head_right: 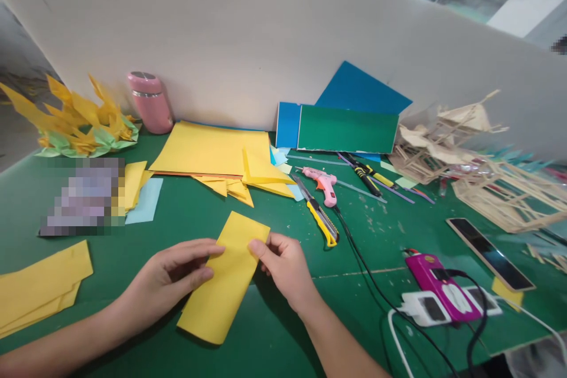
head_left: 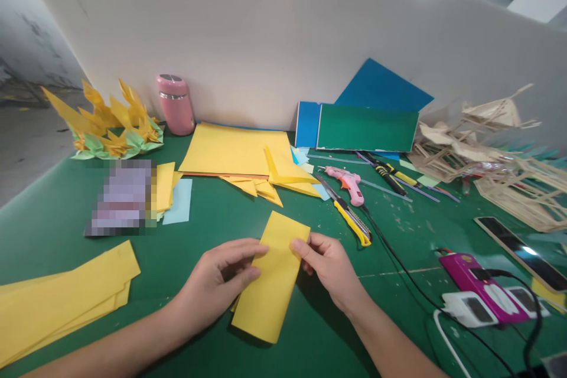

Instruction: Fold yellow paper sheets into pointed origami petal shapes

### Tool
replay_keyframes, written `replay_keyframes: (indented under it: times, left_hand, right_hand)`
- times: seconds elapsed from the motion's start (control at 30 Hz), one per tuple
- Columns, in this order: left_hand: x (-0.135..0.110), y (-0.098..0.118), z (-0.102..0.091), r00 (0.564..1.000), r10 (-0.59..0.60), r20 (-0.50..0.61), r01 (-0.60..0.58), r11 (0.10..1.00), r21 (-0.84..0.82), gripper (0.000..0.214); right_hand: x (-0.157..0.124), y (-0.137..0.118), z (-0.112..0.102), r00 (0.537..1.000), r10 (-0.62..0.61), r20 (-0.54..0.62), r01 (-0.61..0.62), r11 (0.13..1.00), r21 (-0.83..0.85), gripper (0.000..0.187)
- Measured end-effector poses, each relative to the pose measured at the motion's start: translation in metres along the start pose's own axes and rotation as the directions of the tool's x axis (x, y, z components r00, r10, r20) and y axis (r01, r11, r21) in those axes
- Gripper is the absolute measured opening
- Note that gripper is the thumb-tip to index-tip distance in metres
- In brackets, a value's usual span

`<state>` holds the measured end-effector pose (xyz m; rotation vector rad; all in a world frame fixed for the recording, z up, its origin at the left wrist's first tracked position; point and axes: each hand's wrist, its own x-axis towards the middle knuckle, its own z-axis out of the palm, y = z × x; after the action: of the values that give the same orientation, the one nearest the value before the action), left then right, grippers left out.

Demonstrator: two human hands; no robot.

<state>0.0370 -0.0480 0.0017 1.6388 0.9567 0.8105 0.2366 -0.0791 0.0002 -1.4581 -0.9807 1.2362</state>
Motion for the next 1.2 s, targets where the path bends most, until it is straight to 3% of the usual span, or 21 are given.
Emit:
replay_keyframes:
  times: [0.53, 0.8, 1.07, 1.2]
  left_hand:
    - [0.006, -0.009, 0.002, 0.994, -0.075, 0.082, 0.076, 0.997, -0.003, 0.032]
    - [0.007, -0.011, 0.001, 0.995, 0.008, 0.094, -0.007, 1.000, -0.006, 0.032]
    - [0.005, -0.014, -0.001, 0.996, 0.037, 0.079, -0.038, 0.999, 0.020, 0.033]
    - [0.004, -0.013, 0.002, 0.997, 0.042, 0.058, -0.047, 0.995, 0.083, 0.033]
  right_hand:
    - [-0.003, -0.002, -0.005, 0.998, 0.060, 0.003, -0.059, 0.996, -0.067, 0.058]
    - [-0.003, -0.002, -0.005, 0.996, 0.073, 0.040, -0.072, 0.996, -0.043, 0.058]
    - [0.000, -0.001, -0.005, 0.999, 0.018, 0.039, -0.013, 0.993, -0.119, 0.054]
    - [0.000, 0.008, -0.007, 0.993, -0.114, 0.004, 0.112, 0.967, -0.228, 0.042]
